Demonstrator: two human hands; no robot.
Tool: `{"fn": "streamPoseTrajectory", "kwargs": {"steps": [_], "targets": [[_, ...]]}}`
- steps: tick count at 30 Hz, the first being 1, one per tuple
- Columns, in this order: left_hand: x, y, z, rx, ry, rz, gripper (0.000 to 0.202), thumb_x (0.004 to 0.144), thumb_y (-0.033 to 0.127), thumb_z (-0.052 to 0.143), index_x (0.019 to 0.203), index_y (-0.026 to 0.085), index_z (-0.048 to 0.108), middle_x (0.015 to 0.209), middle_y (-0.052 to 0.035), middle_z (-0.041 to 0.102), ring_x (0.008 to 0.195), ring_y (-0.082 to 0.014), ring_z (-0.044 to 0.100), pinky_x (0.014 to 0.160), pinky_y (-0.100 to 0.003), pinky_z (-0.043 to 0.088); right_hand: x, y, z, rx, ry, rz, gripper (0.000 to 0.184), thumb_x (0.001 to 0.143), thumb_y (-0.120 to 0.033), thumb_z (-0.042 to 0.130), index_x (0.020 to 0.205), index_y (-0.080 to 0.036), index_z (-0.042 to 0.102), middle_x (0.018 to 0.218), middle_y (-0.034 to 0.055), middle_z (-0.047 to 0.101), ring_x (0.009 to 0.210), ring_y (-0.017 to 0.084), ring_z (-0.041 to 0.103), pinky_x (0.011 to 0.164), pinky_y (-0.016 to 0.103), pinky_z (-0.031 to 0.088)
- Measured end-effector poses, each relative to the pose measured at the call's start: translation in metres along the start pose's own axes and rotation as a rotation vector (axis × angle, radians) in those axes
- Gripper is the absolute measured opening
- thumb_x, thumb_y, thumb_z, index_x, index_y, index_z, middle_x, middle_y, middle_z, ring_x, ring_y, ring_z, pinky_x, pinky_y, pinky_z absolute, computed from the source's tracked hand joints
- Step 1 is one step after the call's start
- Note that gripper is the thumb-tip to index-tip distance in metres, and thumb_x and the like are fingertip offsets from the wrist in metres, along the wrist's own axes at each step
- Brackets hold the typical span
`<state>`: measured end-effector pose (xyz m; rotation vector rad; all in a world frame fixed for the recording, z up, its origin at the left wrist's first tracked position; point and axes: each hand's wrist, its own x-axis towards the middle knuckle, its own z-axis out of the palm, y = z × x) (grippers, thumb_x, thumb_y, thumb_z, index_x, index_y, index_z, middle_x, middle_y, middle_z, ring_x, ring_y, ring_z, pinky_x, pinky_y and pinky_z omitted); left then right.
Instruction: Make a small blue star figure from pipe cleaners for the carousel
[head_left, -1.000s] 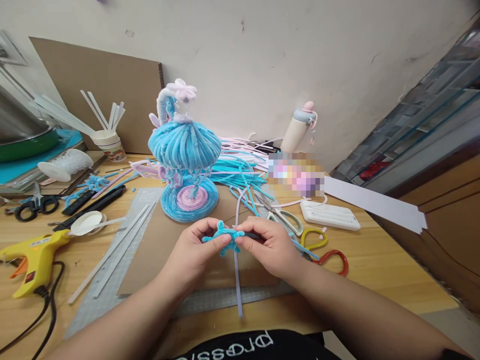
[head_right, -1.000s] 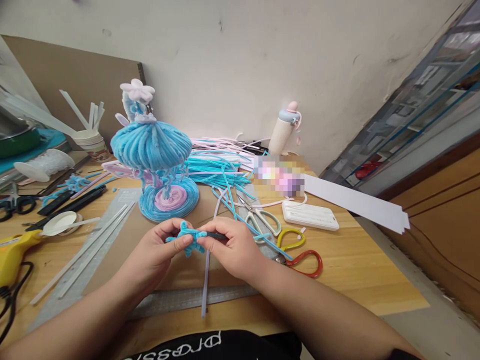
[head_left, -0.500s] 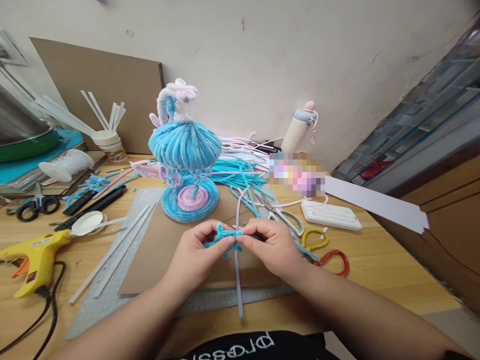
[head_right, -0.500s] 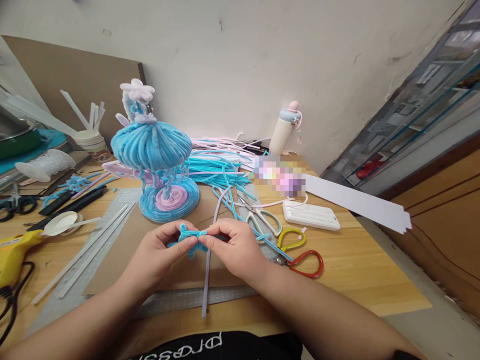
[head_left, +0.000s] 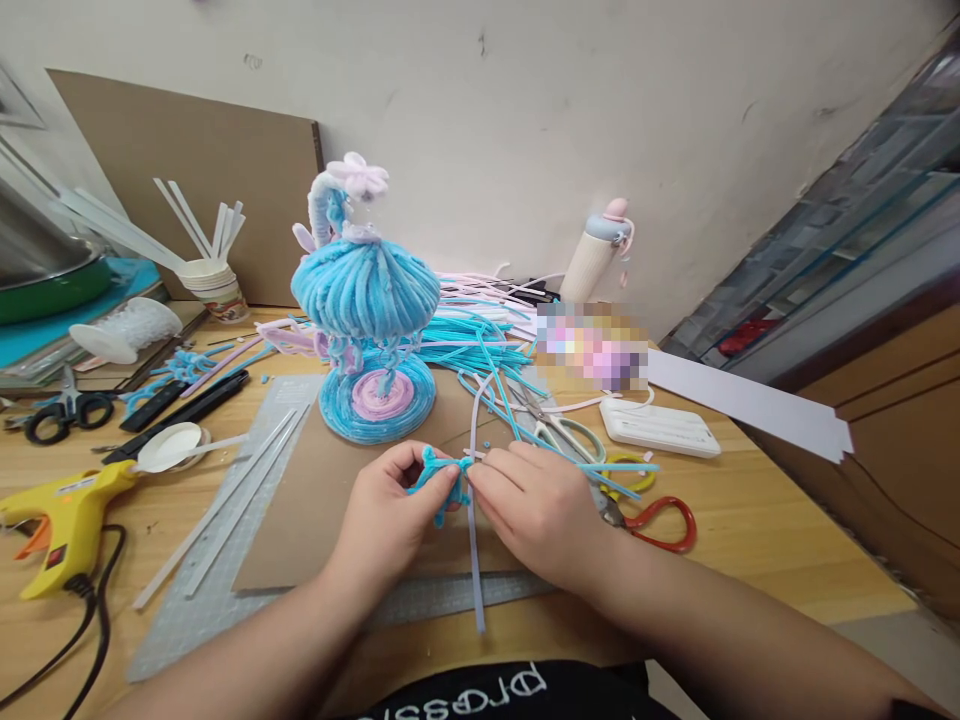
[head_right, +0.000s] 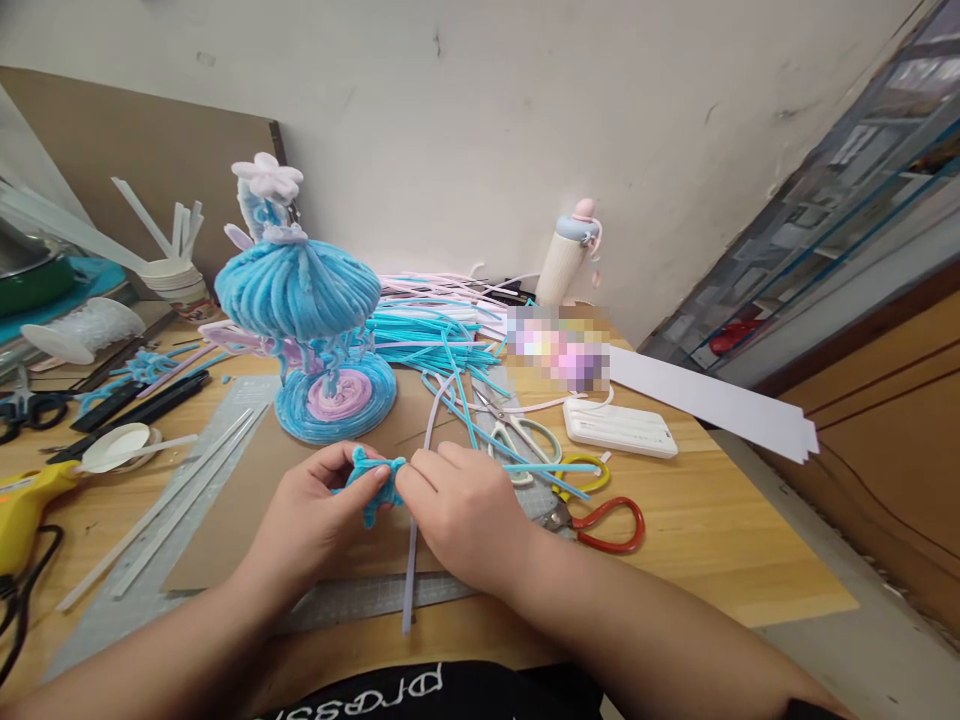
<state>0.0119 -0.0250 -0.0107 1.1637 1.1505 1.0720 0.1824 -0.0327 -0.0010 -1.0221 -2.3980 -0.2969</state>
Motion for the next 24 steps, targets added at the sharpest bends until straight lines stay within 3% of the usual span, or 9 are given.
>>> {"fn": "streamPoseTrajectory", "kwargs": {"steps": [7,10,13,16,19,22,24], "targets": [[0.003,-0.006,0.002,-0.062,-0.025,-0.142,0.020,0.073,0.031,0.070,0.070,0.015,0.058,0.061,0.0041,0.059,0.055,-0.0100,0.055,0.053,-0.021,0.045,0.001,0.002,0.000,-0.012,-0.011,-0.099,0.025,0.093,-0.019,0.046,0.074,-0.015,0.061,0.067,0.0034,0.055,0.065,0.018,0.043,0.059,0.032,0.029],[0.005,-0.003,-0.003,0.071,-0.118,-0.157,0.018,0.075,0.031,0.067,0.072,0.016,0.059,0.058,0.0030,0.060,0.054,-0.0110,0.055,0.051,-0.021,0.042,0.003,0.010,0.001,0.034,-0.043,-0.145,0.023,0.095,-0.016,0.043,0.083,-0.015,0.063,0.077,0.0054,0.062,0.074,0.019,0.048,0.064,0.032,0.034],[0.008,0.003,-0.008,0.162,-0.247,-0.149,0.016,0.075,0.030,0.067,0.074,0.016,0.060,0.063,0.0022,0.061,0.056,-0.0119,0.055,0.052,-0.022,0.043,0.005,0.017,-0.002,0.222,-0.091,-0.140,0.021,0.093,-0.012,0.043,0.086,-0.014,0.063,0.088,0.0070,0.066,0.081,0.018,0.053,0.071,0.031,0.039],[0.009,0.008,-0.011,0.195,-0.348,-0.150,0.014,0.075,0.028,0.066,0.072,0.016,0.060,0.064,0.0025,0.059,0.058,-0.0126,0.057,0.056,-0.024,0.045,0.008,0.020,-0.009,0.502,-0.192,0.012,0.013,0.090,-0.013,0.051,0.084,-0.014,0.062,0.080,0.0044,0.065,0.076,0.015,0.055,0.069,0.028,0.040],[0.008,0.013,-0.012,0.231,-0.459,-0.117,0.013,0.075,0.027,0.067,0.074,0.015,0.062,0.066,0.0021,0.059,0.060,-0.0124,0.056,0.059,-0.024,0.045,0.010,0.021,-0.015,0.857,-0.377,0.314,0.005,0.084,-0.018,0.061,0.080,-0.016,0.063,0.073,0.0010,0.065,0.069,0.012,0.058,0.063,0.024,0.041],[0.009,0.015,-0.013,0.211,-0.523,-0.076,0.013,0.074,0.026,0.069,0.074,0.014,0.064,0.068,0.0007,0.062,0.061,-0.0115,0.054,0.059,-0.023,0.043,0.011,0.024,-0.011,1.304,-0.539,0.622,0.011,0.079,-0.024,0.066,0.077,-0.016,0.058,0.062,-0.0008,0.064,0.056,0.010,0.058,0.052,0.020,0.040],[0.010,0.015,-0.013,0.138,-0.541,-0.084,0.014,0.071,0.025,0.073,0.072,0.014,0.065,0.071,-0.0009,0.065,0.064,-0.0124,0.056,0.062,-0.024,0.043,0.010,0.025,-0.005,1.516,-0.584,0.738,0.019,0.075,-0.029,0.069,0.077,-0.016,0.056,0.057,-0.0012,0.063,0.048,0.009,0.055,0.045,0.018,0.037]]}}
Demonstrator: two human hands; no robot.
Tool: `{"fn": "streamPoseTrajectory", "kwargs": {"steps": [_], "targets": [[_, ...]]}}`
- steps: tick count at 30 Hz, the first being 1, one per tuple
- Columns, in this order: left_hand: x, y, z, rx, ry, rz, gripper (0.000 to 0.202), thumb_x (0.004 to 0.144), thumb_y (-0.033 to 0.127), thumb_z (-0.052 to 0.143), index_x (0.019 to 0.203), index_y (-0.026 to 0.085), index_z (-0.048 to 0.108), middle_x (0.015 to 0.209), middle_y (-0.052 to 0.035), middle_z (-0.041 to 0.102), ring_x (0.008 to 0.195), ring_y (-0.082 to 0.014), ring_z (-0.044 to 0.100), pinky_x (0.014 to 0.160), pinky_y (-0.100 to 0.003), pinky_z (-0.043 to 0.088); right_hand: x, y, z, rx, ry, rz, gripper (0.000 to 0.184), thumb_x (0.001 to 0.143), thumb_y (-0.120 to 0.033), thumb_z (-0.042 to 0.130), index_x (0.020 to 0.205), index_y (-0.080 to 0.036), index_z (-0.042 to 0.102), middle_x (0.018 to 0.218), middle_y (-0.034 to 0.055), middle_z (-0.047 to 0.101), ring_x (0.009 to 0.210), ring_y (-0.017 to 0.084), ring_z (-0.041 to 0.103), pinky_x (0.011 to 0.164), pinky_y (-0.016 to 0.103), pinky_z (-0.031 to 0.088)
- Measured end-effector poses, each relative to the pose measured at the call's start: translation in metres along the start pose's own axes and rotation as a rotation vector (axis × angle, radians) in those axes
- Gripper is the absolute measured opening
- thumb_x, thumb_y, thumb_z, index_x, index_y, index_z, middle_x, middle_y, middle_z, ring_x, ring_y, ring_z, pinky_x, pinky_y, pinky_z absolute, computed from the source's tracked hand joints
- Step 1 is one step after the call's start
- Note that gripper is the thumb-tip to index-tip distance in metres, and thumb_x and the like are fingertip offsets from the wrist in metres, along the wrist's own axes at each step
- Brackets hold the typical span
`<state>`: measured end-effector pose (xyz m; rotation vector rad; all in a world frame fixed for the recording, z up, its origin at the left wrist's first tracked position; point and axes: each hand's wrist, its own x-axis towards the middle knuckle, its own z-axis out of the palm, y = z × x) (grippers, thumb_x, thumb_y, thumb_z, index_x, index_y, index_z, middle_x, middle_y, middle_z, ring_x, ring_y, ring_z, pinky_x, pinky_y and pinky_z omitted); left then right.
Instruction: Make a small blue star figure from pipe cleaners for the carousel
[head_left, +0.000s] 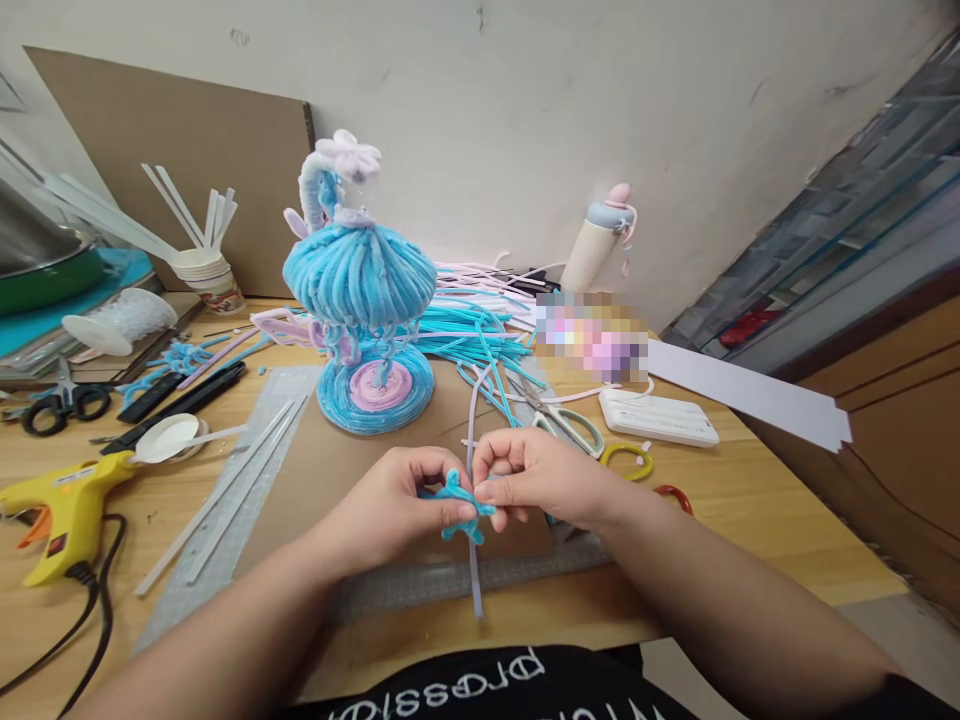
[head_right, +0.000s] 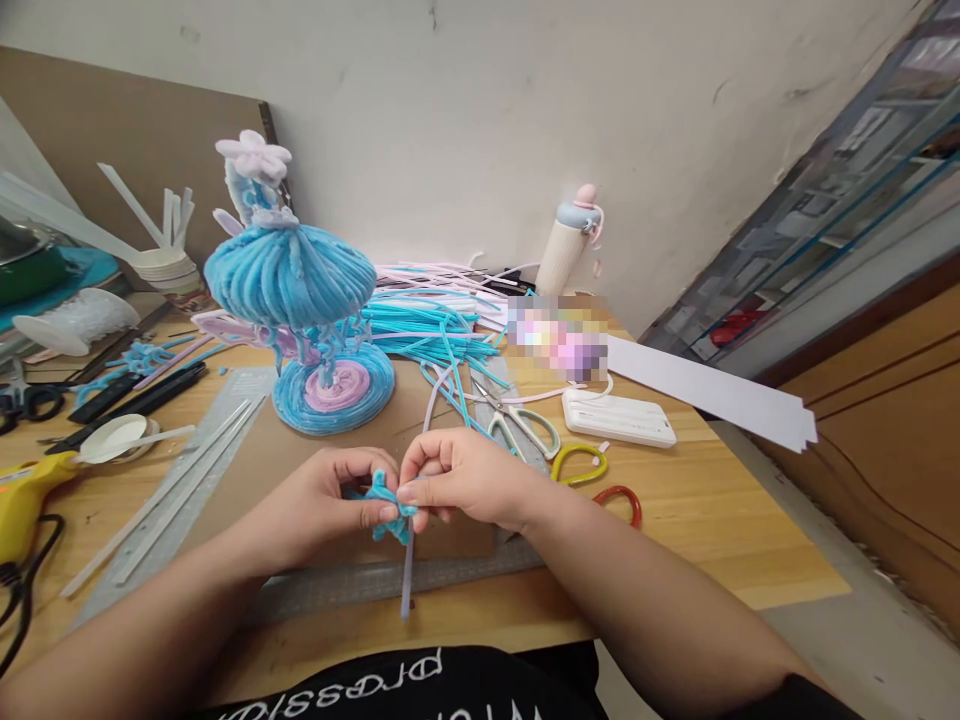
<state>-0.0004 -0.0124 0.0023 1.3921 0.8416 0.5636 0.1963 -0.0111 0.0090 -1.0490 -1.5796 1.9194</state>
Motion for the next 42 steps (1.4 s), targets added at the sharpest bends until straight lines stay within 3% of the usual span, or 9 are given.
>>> {"fn": "streamPoseTrajectory", "kwargs": {"steps": [3,6,10,14,19,22,26,34,42], "targets": [[0.001,-0.004,0.000,-0.119,0.021,-0.001,0.015,0.064,0.022,0.078,0.068,0.014,0.066,0.070,-0.0017,0.067,0.067,-0.0138,0.059,0.066,-0.026,0.044,0.005,0.005,0.001,0.132,-0.032,0.026,0.025,0.072,-0.033,0.072,0.077,-0.015,0.055,0.053,-0.0022,0.061,0.042,0.006,0.049,0.040,0.016,0.031],[0.002,-0.007,0.004,-0.330,0.093,-0.031,0.017,0.064,0.022,0.080,0.068,0.015,0.066,0.068,-0.0017,0.068,0.064,-0.0137,0.061,0.063,-0.025,0.045,0.007,0.006,0.006,0.116,0.068,-0.076,0.020,0.076,-0.031,0.068,0.078,-0.016,0.054,0.054,-0.0049,0.057,0.045,0.006,0.047,0.042,0.016,0.031],[0.003,-0.010,0.008,-0.607,0.217,-0.082,0.020,0.063,0.024,0.082,0.068,0.014,0.065,0.061,0.0013,0.065,0.051,-0.0070,0.055,0.049,-0.017,0.041,0.004,0.005,0.014,-0.207,0.310,-0.324,0.008,0.082,-0.022,0.057,0.077,-0.016,0.059,0.067,-0.0013,0.058,0.061,0.010,0.054,0.058,0.022,0.043],[0.003,-0.012,0.011,-0.669,0.293,-0.088,0.021,0.064,0.022,0.082,0.070,0.014,0.064,0.068,0.0007,0.065,0.058,-0.0074,0.059,0.054,-0.016,0.048,0.000,0.008,0.020,-0.596,0.410,-0.494,0.008,0.083,-0.021,0.056,0.078,-0.017,0.060,0.072,0.0003,0.059,0.067,0.012,0.052,0.063,0.025,0.040],[0.000,-0.009,0.012,-0.662,0.321,-0.068,0.019,0.068,0.021,0.079,0.078,0.016,0.063,0.078,0.0010,0.065,0.069,-0.0102,0.062,0.064,-0.023,0.055,0.005,0.012,0.020,-0.427,0.445,-0.371,0.010,0.082,-0.026,0.059,0.077,-0.017,0.059,0.073,-0.0003,0.060,0.066,0.012,0.053,0.061,0.024,0.042],[-0.001,-0.007,0.010,-0.548,0.310,-0.026,0.018,0.072,0.027,0.076,0.079,0.016,0.063,0.074,0.0004,0.065,0.064,-0.0124,0.063,0.058,-0.025,0.053,0.009,0.010,0.017,-0.172,0.387,-0.284,0.014,0.077,-0.028,0.064,0.075,-0.016,0.058,0.071,-0.0007,0.061,0.064,0.011,0.056,0.062,0.024,0.045],[0.001,-0.007,0.009,-0.409,0.331,0.078,0.023,0.070,0.030,0.076,0.066,0.013,0.061,0.064,0.0001,0.064,0.055,-0.0092,0.057,0.052,-0.021,0.044,0.008,0.006,0.016,-0.077,0.349,-0.222,0.017,0.073,-0.030,0.068,0.071,-0.016,0.060,0.068,-0.0010,0.062,0.063,0.011,0.057,0.064,0.026,0.046],[0.002,-0.004,0.008,-0.296,0.366,0.035,0.025,0.065,0.033,0.078,0.077,0.015,0.066,0.065,-0.0002,0.064,0.055,-0.0112,0.057,0.053,-0.022,0.044,0.005,0.005,0.010,-0.115,0.298,-0.198,0.014,0.075,-0.028,0.065,0.081,-0.016,0.066,0.077,0.0018,0.068,0.071,0.014,0.062,0.069,0.028,0.049],[0.002,-0.006,0.008,-0.102,0.511,0.075,0.020,0.068,0.031,0.074,0.076,0.015,0.065,0.065,-0.0008,0.062,0.059,-0.0134,0.056,0.054,-0.023,0.045,0.001,0.004,0.019,-0.427,0.361,-0.199,0.014,0.076,-0.023,0.065,0.087,-0.016,0.062,0.083,0.0019,0.066,0.076,0.015,0.061,0.068,0.027,0.049]]}}
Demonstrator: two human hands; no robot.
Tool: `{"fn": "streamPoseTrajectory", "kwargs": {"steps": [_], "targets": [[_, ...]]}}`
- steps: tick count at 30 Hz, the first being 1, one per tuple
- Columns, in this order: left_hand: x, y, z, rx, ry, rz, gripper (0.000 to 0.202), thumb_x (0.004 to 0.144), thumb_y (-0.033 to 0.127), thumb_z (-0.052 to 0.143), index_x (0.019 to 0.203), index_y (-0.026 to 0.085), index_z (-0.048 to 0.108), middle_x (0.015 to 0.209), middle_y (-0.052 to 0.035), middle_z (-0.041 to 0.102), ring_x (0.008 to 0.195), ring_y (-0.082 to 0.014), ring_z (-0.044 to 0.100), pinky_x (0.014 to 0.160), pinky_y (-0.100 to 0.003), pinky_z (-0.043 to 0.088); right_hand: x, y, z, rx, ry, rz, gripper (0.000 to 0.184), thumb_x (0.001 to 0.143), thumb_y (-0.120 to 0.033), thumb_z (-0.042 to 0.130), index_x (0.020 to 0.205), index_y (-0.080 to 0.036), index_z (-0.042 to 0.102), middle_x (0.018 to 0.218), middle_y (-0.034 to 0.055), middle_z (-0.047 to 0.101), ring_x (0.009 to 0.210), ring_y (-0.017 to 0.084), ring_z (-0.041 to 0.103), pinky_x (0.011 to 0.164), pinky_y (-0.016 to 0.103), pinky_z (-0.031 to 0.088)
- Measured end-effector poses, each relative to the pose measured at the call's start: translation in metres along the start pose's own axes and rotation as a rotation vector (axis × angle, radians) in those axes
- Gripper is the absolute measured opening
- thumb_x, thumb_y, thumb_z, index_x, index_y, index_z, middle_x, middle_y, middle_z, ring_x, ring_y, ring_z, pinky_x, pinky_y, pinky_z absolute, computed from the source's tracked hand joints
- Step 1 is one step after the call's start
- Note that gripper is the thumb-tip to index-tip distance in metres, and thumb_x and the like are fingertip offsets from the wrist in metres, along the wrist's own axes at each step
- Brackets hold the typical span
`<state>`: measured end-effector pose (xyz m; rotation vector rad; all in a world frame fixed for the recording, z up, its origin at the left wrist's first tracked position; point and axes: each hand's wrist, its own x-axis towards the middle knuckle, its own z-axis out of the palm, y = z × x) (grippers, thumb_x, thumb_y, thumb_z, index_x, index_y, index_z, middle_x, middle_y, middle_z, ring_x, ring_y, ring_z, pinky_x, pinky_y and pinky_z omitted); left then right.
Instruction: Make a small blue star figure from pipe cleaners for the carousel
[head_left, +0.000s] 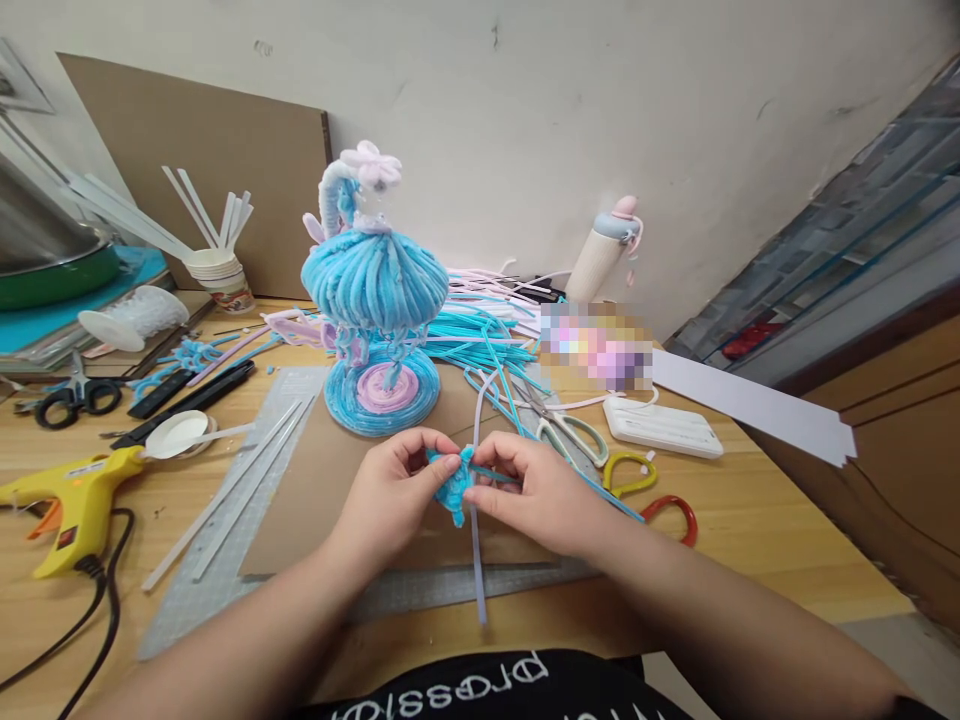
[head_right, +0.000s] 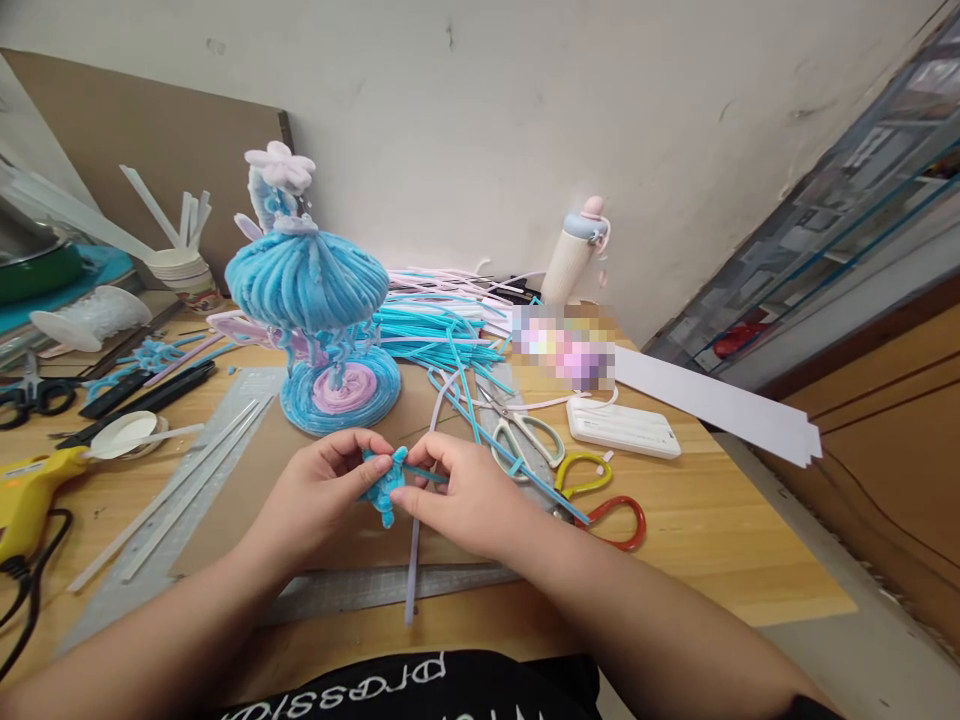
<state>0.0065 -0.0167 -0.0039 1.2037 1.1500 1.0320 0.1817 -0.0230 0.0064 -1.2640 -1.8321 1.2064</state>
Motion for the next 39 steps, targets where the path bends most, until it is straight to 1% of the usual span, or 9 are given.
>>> {"fn": "streamPoseTrajectory", "kwargs": {"steps": [4,9,16,22,25,27,32,36,39], "targets": [[0.001,-0.004,0.000,0.013,-0.026,0.014,0.022,0.070,0.032,0.072,0.084,0.015,0.067,0.073,-0.0024,0.065,0.064,-0.0145,0.059,0.059,-0.025,0.048,-0.003,0.003,0.004,-0.053,0.007,-0.007,0.013,0.078,-0.018,0.061,0.091,-0.017,0.062,0.084,0.0015,0.067,0.078,0.015,0.062,0.069,0.027,0.047],[0.001,-0.003,-0.001,0.175,-0.098,0.058,0.015,0.070,0.029,0.071,0.078,0.017,0.070,0.076,-0.0044,0.070,0.069,-0.0177,0.063,0.063,-0.026,0.049,-0.003,0.003,-0.001,-0.126,0.003,-0.010,0.009,0.080,-0.018,0.059,0.086,-0.018,0.066,0.080,0.0010,0.068,0.072,0.014,0.061,0.062,0.025,0.045],[-0.003,-0.005,0.000,0.402,-0.050,0.191,0.013,0.077,0.030,0.065,0.080,0.019,0.071,0.077,-0.0041,0.072,0.070,-0.0186,0.064,0.061,-0.025,0.048,-0.003,0.006,-0.004,-0.424,0.154,-0.265,0.006,0.081,-0.015,0.062,0.086,-0.018,0.063,0.085,0.0032,0.064,0.080,0.017,0.058,0.069,0.028,0.043],[-0.002,-0.006,-0.001,0.391,0.036,0.155,0.017,0.077,0.034,0.066,0.081,0.018,0.069,0.075,-0.0036,0.070,0.065,-0.0165,0.061,0.057,-0.024,0.046,-0.005,0.004,-0.004,-0.407,0.188,-0.303,0.008,0.085,-0.014,0.055,0.083,-0.017,0.063,0.078,0.0021,0.061,0.073,0.014,0.057,0.065,0.026,0.041],[-0.001,-0.005,-0.002,0.318,0.101,0.140,0.019,0.076,0.035,0.069,0.078,0.017,0.068,0.072,-0.0030,0.068,0.062,-0.0150,0.058,0.054,-0.024,0.045,-0.006,0.001,-0.002,-0.332,0.205,-0.228,0.009,0.085,-0.017,0.055,0.080,-0.017,0.062,0.074,0.0010,0.063,0.066,0.012,0.056,0.059,0.024,0.040],[-0.002,-0.003,-0.001,0.202,0.106,0.099,0.020,0.074,0.035,0.071,0.077,0.016,0.068,0.071,-0.0022,0.067,0.060,-0.0140,0.057,0.053,-0.023,0.046,-0.005,-0.001,-0.002,-0.258,0.188,-0.148,0.009,0.085,-0.019,0.055,0.079,-0.017,0.062,0.072,0.0003,0.065,0.062,0.012,0.056,0.055,0.023,0.039],[-0.003,-0.001,0.002,-0.165,0.049,-0.064,0.022,0.069,0.033,0.077,0.076,0.015,0.067,0.068,-0.0005,0.067,0.060,-0.0122,0.059,0.053,-0.022,0.050,-0.001,-0.002,-0.004,-0.068,0.176,-0.021,0.009,0.082,-0.023,0.058,0.076,-0.017,0.062,0.069,0.0001,0.064,0.063,0.012,0.057,0.057,0.023,0.042],[-0.002,-0.001,0.002,-0.318,0.043,-0.114,0.021,0.066,0.028,0.080,0.073,0.013,0.067,0.066,0.0004,0.066,0.059,-0.0094,0.058,0.052,-0.018,0.048,0.002,-0.003,-0.006,0.032,0.162,0.014,0.010,0.081,-0.025,0.060,0.076,-0.016,0.061,0.070,0.0004,0.063,0.064,0.012,0.056,0.060,0.024,0.043],[0.000,0.001,0.001,-0.441,-0.032,-0.181,0.020,0.067,0.026,0.080,0.072,0.013,0.067,0.064,0.0002,0.065,0.056,-0.0085,0.056,0.049,-0.017,0.046,0.003,-0.003,-0.008,0.157,0.130,0.032,0.010,0.080,-0.026,0.062,0.077,-0.015,0.061,0.071,0.0000,0.061,0.064,0.011,0.055,0.060,0.023,0.043]]}}
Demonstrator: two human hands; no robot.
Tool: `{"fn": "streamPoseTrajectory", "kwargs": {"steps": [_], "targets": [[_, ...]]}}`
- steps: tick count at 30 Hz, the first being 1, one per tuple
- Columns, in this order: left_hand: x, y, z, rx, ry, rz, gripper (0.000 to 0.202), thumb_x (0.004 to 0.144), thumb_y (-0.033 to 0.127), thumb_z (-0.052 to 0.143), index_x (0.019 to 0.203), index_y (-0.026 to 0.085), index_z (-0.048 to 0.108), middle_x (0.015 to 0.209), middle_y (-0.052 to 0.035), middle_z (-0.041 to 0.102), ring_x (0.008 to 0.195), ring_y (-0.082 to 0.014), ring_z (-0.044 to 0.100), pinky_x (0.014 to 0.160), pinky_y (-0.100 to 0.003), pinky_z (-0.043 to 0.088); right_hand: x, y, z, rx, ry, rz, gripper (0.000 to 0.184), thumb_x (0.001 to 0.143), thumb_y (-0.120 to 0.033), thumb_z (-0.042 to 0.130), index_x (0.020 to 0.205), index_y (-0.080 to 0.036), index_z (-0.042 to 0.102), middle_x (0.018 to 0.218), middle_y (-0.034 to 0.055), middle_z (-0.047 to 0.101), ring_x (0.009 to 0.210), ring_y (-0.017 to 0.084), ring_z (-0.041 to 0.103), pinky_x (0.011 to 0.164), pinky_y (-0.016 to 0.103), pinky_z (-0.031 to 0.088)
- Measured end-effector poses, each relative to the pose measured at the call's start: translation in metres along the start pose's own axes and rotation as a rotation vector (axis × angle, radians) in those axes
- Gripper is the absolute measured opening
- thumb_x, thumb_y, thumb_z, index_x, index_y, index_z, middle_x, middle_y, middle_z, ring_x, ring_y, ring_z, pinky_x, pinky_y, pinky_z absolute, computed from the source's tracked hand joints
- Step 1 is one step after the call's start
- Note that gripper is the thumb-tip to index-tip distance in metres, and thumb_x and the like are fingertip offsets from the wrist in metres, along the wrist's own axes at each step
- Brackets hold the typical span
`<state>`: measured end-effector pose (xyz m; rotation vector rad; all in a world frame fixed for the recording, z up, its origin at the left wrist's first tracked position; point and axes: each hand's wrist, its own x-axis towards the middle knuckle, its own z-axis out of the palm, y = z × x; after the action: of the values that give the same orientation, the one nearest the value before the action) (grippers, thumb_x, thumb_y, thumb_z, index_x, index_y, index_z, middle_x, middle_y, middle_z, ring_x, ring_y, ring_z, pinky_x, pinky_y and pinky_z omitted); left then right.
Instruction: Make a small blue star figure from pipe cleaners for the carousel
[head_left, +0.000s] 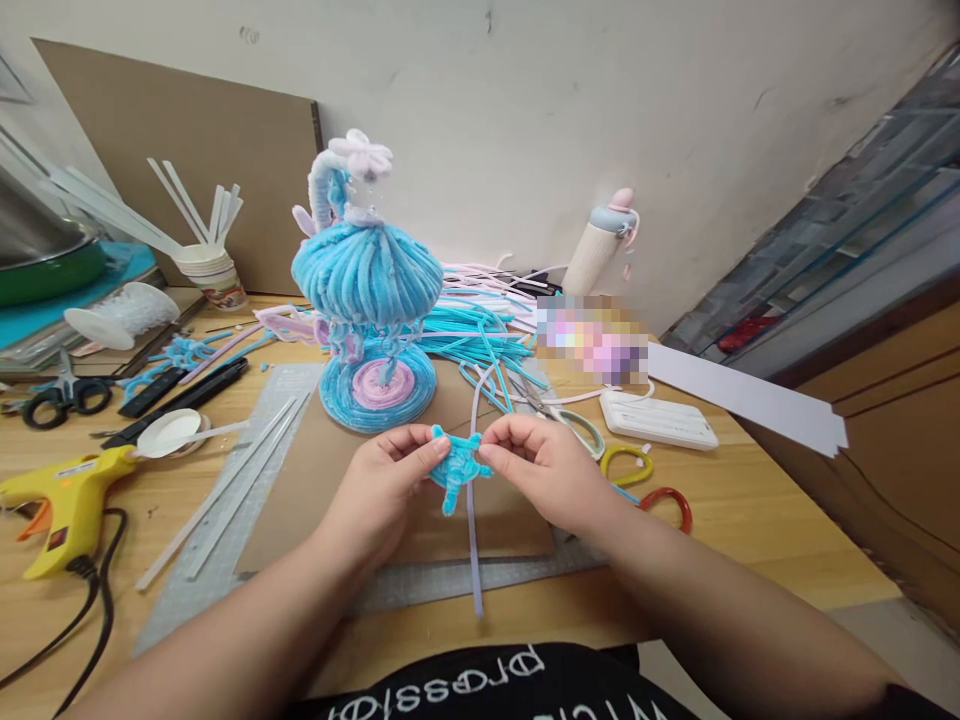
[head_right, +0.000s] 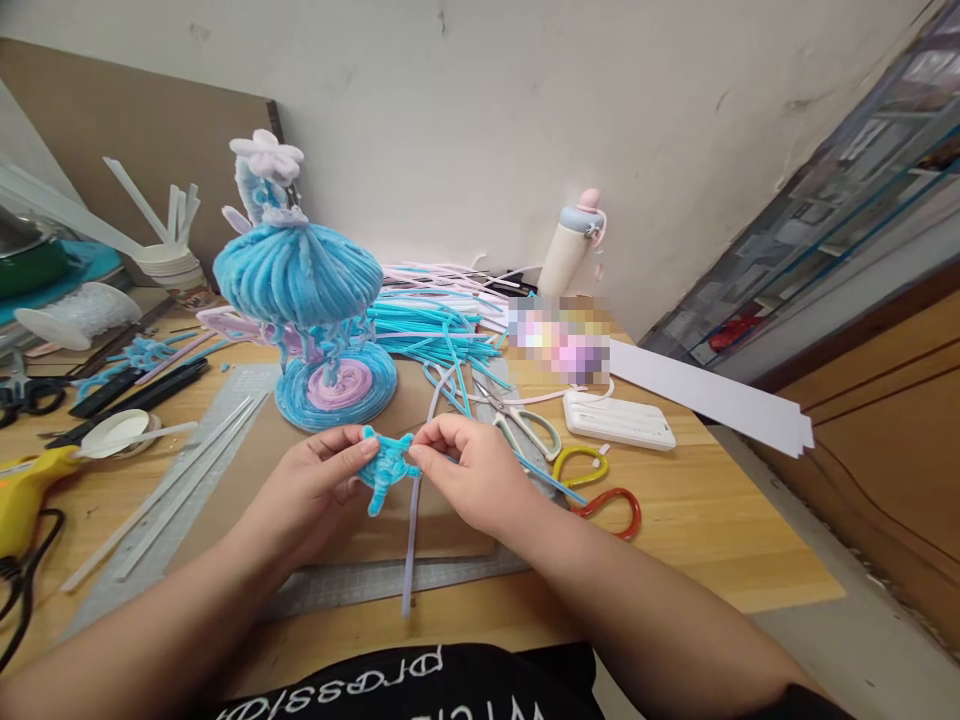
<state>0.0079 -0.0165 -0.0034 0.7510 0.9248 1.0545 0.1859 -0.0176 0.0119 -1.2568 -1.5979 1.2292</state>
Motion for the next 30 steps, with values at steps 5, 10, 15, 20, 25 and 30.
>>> {"fn": "streamPoseTrajectory", "kwargs": {"steps": [5,10,15,20,25,30], "targets": [[0.001,0.003,-0.004,-0.097,-0.177,-0.159,0.022,0.066,0.026,0.080,0.079,0.013,0.068,0.072,-0.0031,0.069,0.061,-0.0122,0.061,0.057,-0.022,0.050,0.004,0.005,-0.009,0.352,-0.308,0.171,0.019,0.079,-0.033,0.065,0.076,-0.014,0.060,0.059,-0.0043,0.051,0.045,0.004,0.034,0.041,0.017,0.023],[0.000,0.003,-0.008,0.083,-0.392,-0.149,0.021,0.072,0.031,0.075,0.081,0.014,0.067,0.070,-0.0026,0.065,0.061,-0.0126,0.058,0.059,-0.024,0.046,0.007,0.011,-0.016,0.604,-0.756,0.459,0.021,0.072,-0.029,0.071,0.074,-0.012,0.058,0.050,-0.0079,0.041,0.040,0.001,0.022,0.039,0.017,0.010],[-0.004,0.016,-0.005,0.611,-0.588,0.070,0.016,0.080,0.029,0.066,0.078,0.014,0.068,0.077,-0.0048,0.065,0.071,-0.0157,0.056,0.067,-0.027,0.044,0.008,0.016,-0.010,0.510,-0.926,0.655,0.015,0.069,-0.019,0.058,0.060,-0.016,0.046,0.046,-0.0114,0.029,0.037,0.001,0.017,0.037,0.017,0.008],[-0.008,0.020,0.000,0.979,-0.594,0.310,0.010,0.082,0.022,0.061,0.082,0.016,0.069,0.081,-0.0041,0.068,0.075,-0.0163,0.059,0.070,-0.027,0.043,0.007,0.014,-0.002,0.318,-0.670,0.601,0.008,0.068,-0.018,0.051,0.063,-0.017,0.045,0.046,-0.0110,0.031,0.036,0.002,0.017,0.037,0.018,0.008],[-0.004,0.008,-0.002,1.019,-0.173,0.281,0.010,0.080,0.026,0.061,0.077,0.016,0.065,0.074,-0.0021,0.066,0.067,-0.0158,0.056,0.060,-0.026,0.041,0.003,0.008,-0.001,-0.026,-0.341,0.253,0.009,0.076,-0.019,0.048,0.068,-0.017,0.050,0.055,-0.0063,0.041,0.047,0.006,0.034,0.045,0.020,0.025],[0.002,-0.002,-0.005,0.575,0.038,0.079,0.020,0.074,0.033,0.070,0.078,0.015,0.063,0.067,0.0003,0.062,0.057,-0.0119,0.053,0.052,-0.022,0.041,-0.007,0.007,0.002,-0.513,-0.143,-0.300,0.015,0.087,-0.016,0.047,0.074,-0.017,0.054,0.069,-0.0011,0.051,0.067,0.012,0.047,0.062,0.025,0.034]]}}
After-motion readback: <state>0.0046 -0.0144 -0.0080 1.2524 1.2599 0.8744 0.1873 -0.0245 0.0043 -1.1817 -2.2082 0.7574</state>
